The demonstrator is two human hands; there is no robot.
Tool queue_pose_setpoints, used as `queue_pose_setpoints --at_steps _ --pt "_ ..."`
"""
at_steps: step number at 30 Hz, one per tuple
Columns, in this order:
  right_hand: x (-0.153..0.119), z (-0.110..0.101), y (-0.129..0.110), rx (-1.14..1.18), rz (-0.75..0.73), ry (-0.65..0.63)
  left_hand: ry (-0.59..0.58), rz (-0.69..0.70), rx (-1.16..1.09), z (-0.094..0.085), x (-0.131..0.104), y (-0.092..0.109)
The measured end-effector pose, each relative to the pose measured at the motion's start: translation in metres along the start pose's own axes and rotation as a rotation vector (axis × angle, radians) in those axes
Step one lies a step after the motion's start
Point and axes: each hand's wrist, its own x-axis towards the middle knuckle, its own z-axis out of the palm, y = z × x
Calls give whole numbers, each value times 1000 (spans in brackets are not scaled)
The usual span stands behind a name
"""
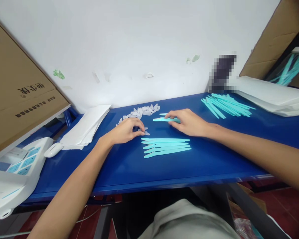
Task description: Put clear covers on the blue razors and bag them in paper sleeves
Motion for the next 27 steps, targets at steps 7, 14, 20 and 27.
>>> queue_pose_setpoints --at_steps 7,14,20,27 --pt "-1 -1 -1 -28 10 -4 51 -78 -123 3 1 -3" --pt "-1 -4 -1 -90 -71 -19 114 -124 -285 14 6 -7" --pt "-4 -10 -8 -66 -222 -91 163 -136 -384 19 8 -3" --pt "-4 -6 -11 -139 -309 -101 153 -163 -410 21 10 0"
